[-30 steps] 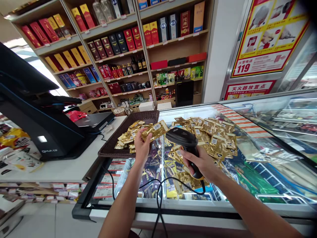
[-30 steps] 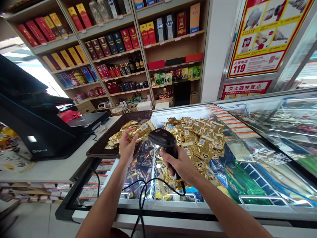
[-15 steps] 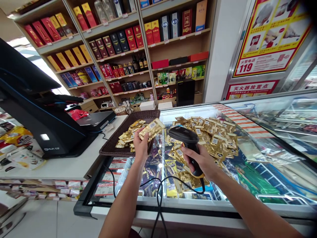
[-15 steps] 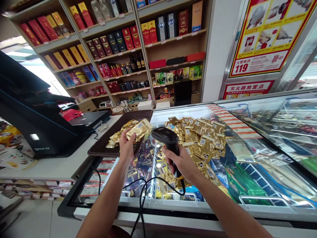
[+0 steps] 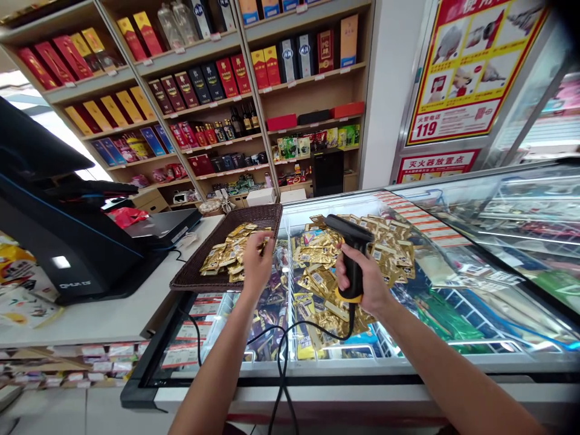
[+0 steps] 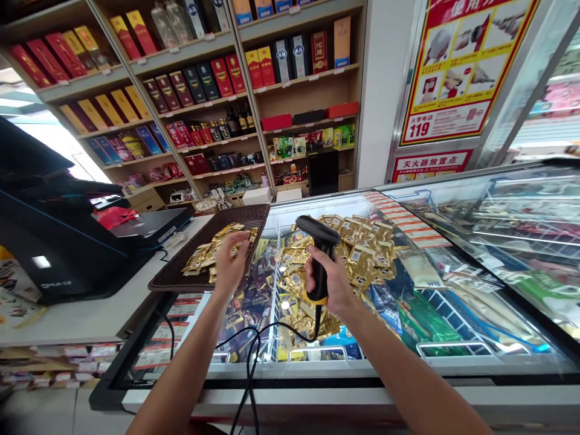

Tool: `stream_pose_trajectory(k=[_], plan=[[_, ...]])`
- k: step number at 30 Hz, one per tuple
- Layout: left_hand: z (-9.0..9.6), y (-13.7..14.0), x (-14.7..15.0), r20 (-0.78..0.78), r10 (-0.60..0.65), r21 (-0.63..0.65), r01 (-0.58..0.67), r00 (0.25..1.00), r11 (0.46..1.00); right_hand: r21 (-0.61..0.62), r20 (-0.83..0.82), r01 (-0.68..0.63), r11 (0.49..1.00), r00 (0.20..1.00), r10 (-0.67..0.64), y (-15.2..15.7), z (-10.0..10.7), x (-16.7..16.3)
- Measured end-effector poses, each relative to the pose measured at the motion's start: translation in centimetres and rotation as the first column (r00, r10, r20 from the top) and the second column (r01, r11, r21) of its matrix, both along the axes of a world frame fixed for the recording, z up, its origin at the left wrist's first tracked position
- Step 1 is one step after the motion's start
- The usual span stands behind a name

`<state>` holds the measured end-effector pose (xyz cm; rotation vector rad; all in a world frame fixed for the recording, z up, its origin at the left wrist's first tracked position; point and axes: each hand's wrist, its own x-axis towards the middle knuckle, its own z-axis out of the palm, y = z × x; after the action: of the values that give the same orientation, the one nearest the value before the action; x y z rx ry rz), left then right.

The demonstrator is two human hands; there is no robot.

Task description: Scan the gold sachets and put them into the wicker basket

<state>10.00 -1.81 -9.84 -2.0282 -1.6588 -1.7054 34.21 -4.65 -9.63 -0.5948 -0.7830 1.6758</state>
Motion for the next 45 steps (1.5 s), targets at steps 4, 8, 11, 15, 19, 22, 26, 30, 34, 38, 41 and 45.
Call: stream_pose_trajectory(k=[4,8,11,15,19,22,26,30,34,38,41,45], plan=[[-2.0,3.4,4.1,-0.299,-0.320,-0.494,0.141,0.899,0.858,-0.001,0.014,0.017,1.000,1.000,-0.017,0.3,0.0,0.0],[-3.9,6.8,4.5,-0.330,-0.377,-0.655,0.078,0.866,0.751,-0.010,0.018,0.016,1.000,1.000,-0.016,0.3,0.0,-0.2],[-4.2,8.2,3.7,-0.347,-0.406,-0.706,0.049,0.845,0.707,-0.016,0.000,-0.002,1.000,1.000,0.002,0.2,0.1,-0.5],[-3.9,8.4,3.3,-0.375,-0.354,-0.690,-0.002,0.857,0.724,0.009,0.007,-0.009,1.000,1.000,0.009,0.1,0.2,-0.7],[-3.2,6.8,3.4,-0.359,-0.278,-0.596,0.010,0.891,0.803,0.006,0.022,-0.012,1.000,1.000,0.011,0.0,0.1,-0.7],[-2.2,4.8,2.9,-0.325,-0.244,-0.514,0.046,0.914,0.857,0.014,0.024,-0.014,1.000,1.000,0.014,0.0,-0.1,-0.6],[-1.4,1.9,0.7,-0.124,-0.190,-0.404,0.125,0.974,0.906,0.063,0.070,-0.008,0.998,0.998,0.003,-0.1,-0.4,-0.7],[-1.7,0.5,-1.1,0.352,-0.097,-0.160,0.162,0.931,0.974,0.102,0.156,-0.044,0.994,0.987,0.028,-0.8,-0.8,-1.1],[-2.1,0.4,-1.5,0.597,-0.001,0.017,-0.011,0.803,1.000,0.110,0.270,-0.148,0.983,0.956,0.114,-1.9,-0.8,-1.3],[-1.8,0.5,-1.3,0.746,0.002,0.013,-0.019,0.665,1.000,0.159,0.390,-0.265,0.951,0.902,0.186,-2.7,-0.8,-1.4],[-1.6,0.4,-1.1,0.792,-0.007,0.002,0.008,0.611,1.000,0.153,0.426,-0.332,0.931,0.872,0.240,-2.9,-0.9,-1.5],[-1.5,0.3,-1.0,0.792,-0.009,0.014,-0.003,0.610,1.000,0.161,0.450,-0.368,0.916,0.853,0.264,-2.9,-1.3,-1.6]])
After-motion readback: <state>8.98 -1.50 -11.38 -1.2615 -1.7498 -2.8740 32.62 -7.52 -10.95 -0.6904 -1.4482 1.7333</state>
